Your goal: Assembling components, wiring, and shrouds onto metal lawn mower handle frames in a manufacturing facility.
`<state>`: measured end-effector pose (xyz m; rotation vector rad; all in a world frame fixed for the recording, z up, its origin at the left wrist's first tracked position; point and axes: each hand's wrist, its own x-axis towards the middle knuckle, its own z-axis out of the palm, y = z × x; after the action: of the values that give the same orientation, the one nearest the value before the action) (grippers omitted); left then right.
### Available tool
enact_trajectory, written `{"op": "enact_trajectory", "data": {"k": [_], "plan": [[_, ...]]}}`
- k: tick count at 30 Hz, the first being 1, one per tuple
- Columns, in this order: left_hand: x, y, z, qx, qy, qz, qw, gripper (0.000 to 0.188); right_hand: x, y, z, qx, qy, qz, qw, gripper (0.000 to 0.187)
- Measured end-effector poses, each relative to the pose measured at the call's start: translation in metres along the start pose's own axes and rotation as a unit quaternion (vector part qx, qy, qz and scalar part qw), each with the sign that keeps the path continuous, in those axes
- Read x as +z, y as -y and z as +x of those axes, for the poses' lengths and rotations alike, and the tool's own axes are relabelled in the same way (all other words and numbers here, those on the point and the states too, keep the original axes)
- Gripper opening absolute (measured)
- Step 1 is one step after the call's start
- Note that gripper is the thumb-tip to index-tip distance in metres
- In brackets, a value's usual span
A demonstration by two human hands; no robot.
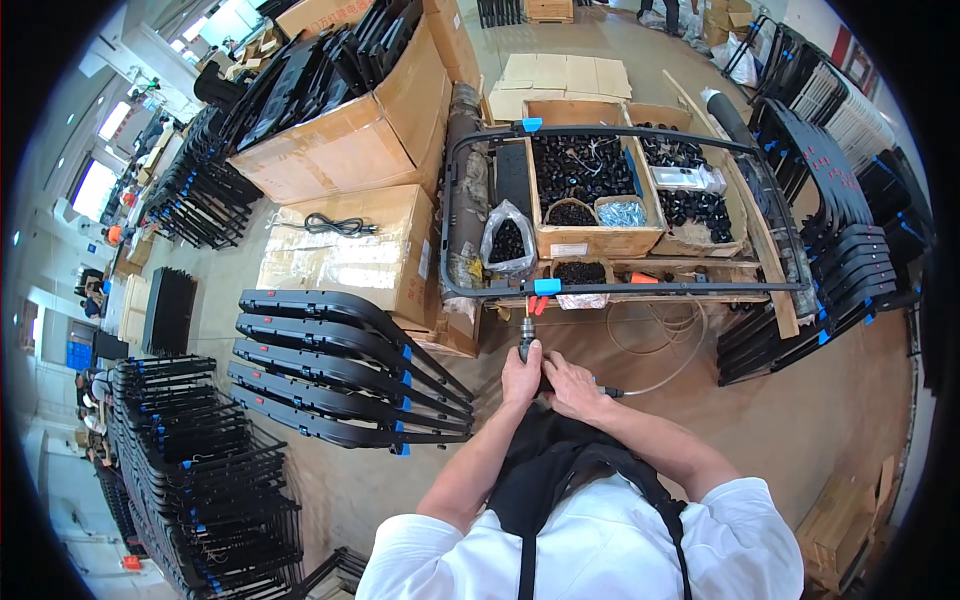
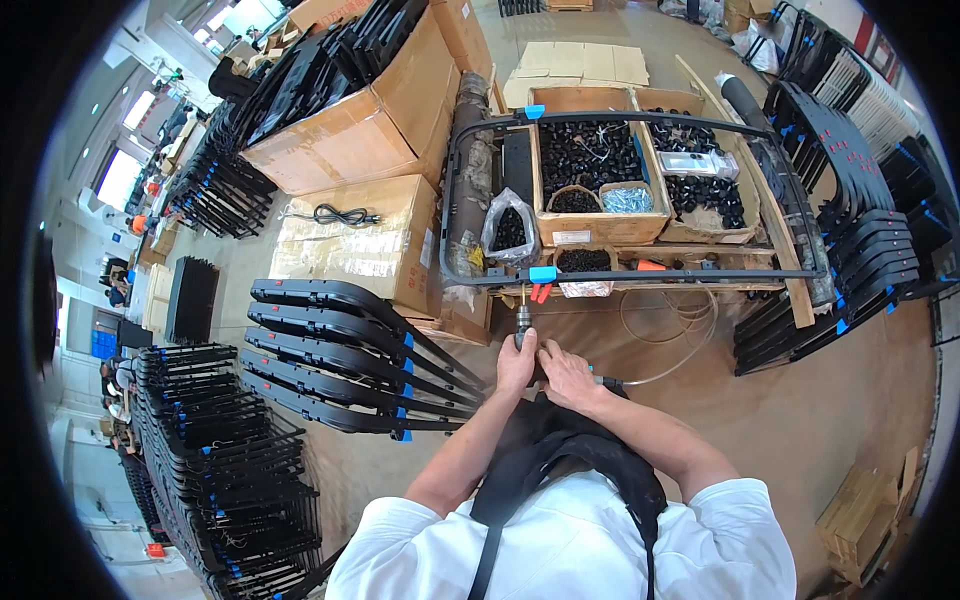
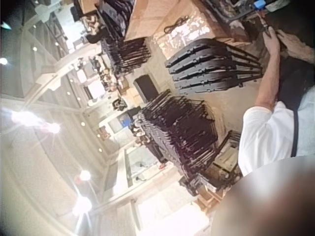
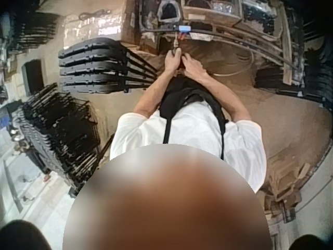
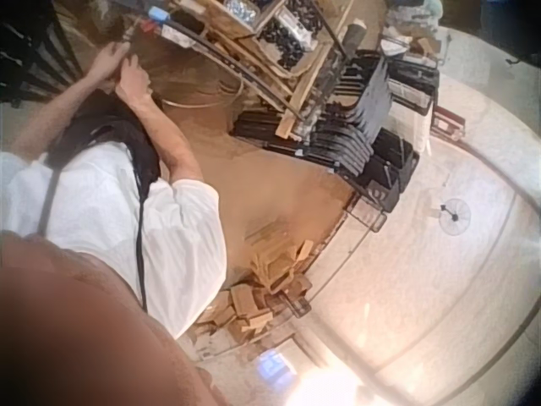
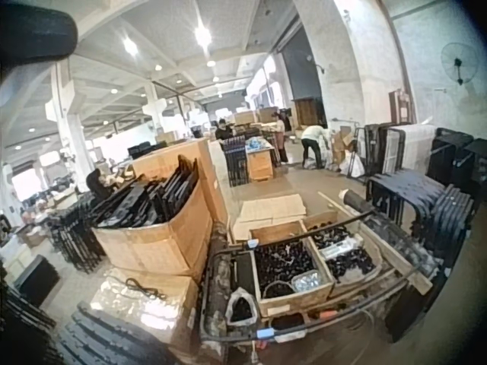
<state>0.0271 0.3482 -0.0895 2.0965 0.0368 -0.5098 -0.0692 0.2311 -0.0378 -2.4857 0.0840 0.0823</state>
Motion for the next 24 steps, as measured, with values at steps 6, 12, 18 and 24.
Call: {"op": "enact_trajectory", "data": {"k": [6, 12, 18, 24], "plan": [[0.008, 0.002, -0.018, -0.017, 0.012, -0.060, 0.998, 0.053, -0.008, -0.001, -0.019, 0.028, 0.038, -0.034, 0.998, 0.061], [0.018, -0.025, -0.027, 0.001, 0.046, -0.081, 0.996, 0.051, -0.019, -0.015, -0.025, 0.062, 0.021, -0.044, 0.997, 0.070], [0.025, -0.014, -0.014, 0.009, 0.036, -0.053, 0.998, 0.051, -0.021, -0.021, -0.022, 0.053, 0.022, -0.029, 0.998, 0.073], [0.028, -0.018, -0.012, -0.005, 0.051, -0.040, 0.998, 0.052, -0.026, -0.024, -0.023, 0.063, 0.032, -0.016, 0.997, 0.080]]}}
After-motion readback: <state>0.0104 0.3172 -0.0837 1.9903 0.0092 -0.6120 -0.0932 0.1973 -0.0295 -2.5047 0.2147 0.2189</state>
